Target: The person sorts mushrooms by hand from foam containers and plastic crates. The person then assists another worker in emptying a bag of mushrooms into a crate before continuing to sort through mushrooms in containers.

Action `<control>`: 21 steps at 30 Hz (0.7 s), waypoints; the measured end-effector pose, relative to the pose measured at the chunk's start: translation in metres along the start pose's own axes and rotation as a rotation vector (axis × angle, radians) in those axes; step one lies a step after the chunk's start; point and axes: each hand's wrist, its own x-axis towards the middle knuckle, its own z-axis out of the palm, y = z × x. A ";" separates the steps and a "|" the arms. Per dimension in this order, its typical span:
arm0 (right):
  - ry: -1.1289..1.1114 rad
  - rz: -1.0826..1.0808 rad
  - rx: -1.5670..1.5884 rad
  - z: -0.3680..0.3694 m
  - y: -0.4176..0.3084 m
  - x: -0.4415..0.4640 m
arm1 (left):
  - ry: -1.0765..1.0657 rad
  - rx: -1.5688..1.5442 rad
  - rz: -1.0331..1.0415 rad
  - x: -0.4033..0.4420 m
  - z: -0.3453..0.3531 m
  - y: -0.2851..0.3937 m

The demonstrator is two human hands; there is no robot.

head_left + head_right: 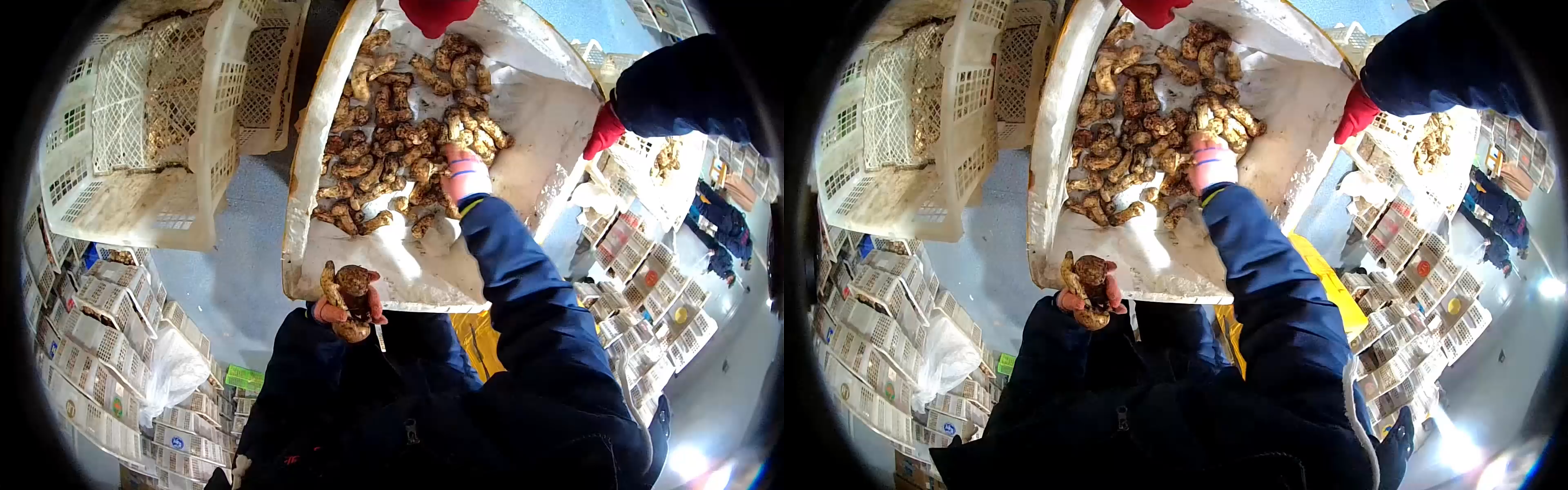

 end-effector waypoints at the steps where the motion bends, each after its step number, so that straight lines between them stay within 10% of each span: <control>1: 0.102 -0.033 -0.085 0.017 -0.010 -0.004 | 0.003 0.007 -0.007 0.000 -0.002 0.000; 12: -0.568 0.065 0.266 -0.027 -0.027 -0.001 | -0.082 0.042 -0.055 0.002 -0.009 0.001; 14: -0.097 0.039 0.471 -0.006 0.041 0.024 | -0.033 0.074 -0.063 0.003 -0.001 0.004; 21: -0.337 0.455 -0.034 0.012 0.110 0.101 | -0.072 0.114 -0.006 0.004 -0.005 0.000</control>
